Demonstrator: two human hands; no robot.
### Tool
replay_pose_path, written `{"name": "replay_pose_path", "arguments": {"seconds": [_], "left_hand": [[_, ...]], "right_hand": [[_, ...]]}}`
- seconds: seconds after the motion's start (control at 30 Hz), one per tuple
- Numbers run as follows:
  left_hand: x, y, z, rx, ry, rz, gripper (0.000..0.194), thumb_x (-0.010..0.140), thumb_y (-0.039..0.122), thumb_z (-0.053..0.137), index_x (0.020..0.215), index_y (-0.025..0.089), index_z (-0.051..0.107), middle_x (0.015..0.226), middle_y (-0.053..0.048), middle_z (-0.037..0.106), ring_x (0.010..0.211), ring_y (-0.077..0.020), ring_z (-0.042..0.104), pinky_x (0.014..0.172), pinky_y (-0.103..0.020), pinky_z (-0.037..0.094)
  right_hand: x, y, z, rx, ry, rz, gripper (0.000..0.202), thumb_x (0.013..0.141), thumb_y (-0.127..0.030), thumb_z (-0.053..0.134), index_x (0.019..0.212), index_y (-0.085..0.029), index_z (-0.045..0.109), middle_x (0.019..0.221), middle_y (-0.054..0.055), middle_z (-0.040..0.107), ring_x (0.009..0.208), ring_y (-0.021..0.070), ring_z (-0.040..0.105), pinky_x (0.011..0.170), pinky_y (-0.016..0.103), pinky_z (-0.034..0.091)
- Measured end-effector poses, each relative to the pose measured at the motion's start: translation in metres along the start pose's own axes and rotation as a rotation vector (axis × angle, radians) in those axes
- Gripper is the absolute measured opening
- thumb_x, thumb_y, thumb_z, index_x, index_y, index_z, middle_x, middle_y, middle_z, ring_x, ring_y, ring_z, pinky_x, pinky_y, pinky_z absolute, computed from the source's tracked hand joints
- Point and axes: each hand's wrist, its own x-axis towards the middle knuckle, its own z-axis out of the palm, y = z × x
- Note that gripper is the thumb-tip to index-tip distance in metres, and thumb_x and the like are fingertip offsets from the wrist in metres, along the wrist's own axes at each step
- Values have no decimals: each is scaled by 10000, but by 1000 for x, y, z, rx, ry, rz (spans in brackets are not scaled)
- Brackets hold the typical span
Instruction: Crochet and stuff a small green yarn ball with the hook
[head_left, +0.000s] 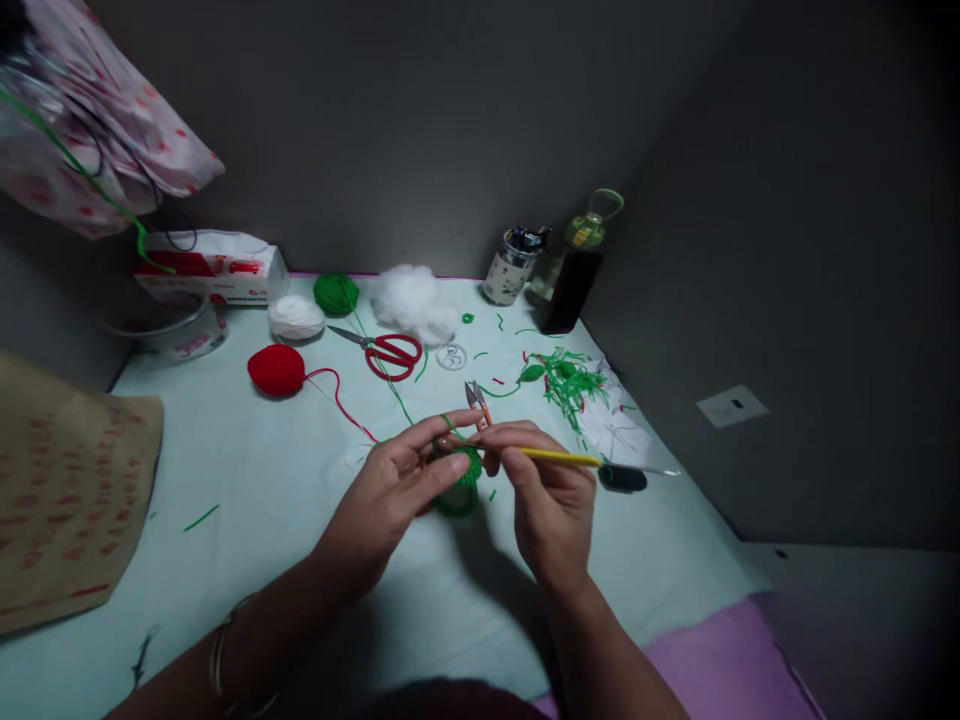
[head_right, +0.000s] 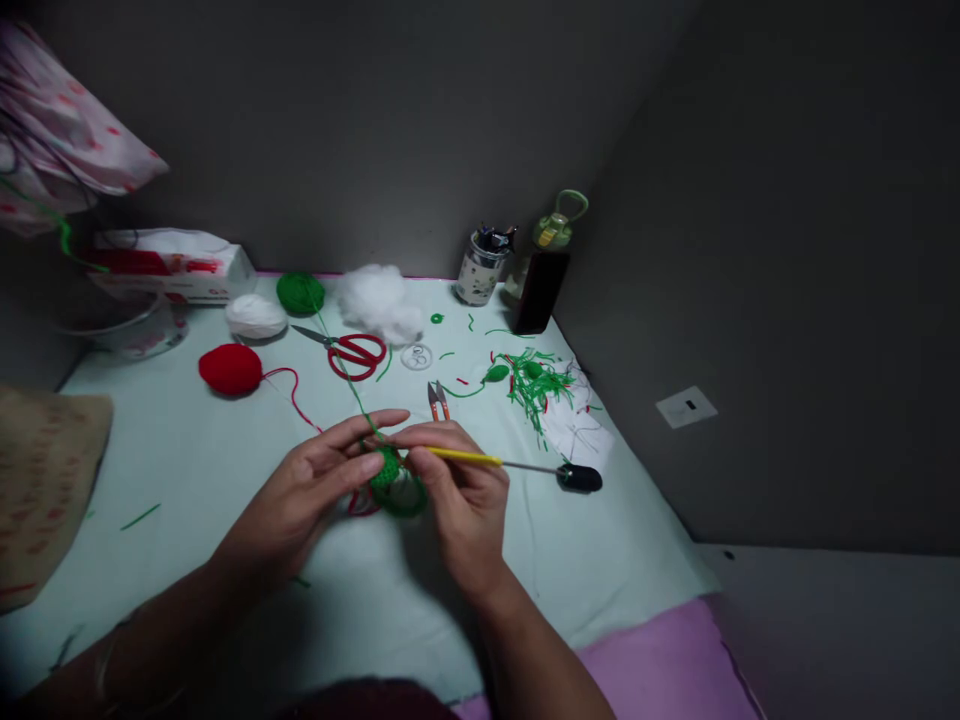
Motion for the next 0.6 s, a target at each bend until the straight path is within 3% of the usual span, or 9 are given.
{"name": "replay_pose_path", "arguments": {"seconds": [0.2,0.37,0.47,0.6], "left_hand": [[0,2,-6,90,29,1,390,887,340,735,1272,283,709,1026,-52,694,926,-215,638,788,-329,480],[0,5,-5,159,71,19,351,863,287,750,1214,296,740,939,-19,647,807,-159,592,696,-278,445],[-2,4,-3,234,135,72,333,845,238,759,1173,296,761,896,-1,620,771,-140,560,693,-265,441],[-1,-1,0,226,219,104,409,820,227,790,1221,296,750,896,3,612,777,-140,556,708,-260,459]], "right_hand": [[4,3,-4,234,22,156,182,996,-302,596,935,-204,737,842,43,747,665,135,648,629,276,555],[3,-2,-3,182,15,118,196,1022,-280,547,939,-193,702,857,47,748,670,135,667,644,285,580],[-1,-5,-3,-36,-15,-30,194,1028,-193,500,1013,-217,692,917,45,748,734,148,687,671,306,598],[-7,-8,-3,-434,-123,-395,276,977,-83,532,1155,-231,683,986,73,746,882,200,711,739,359,613]]}}
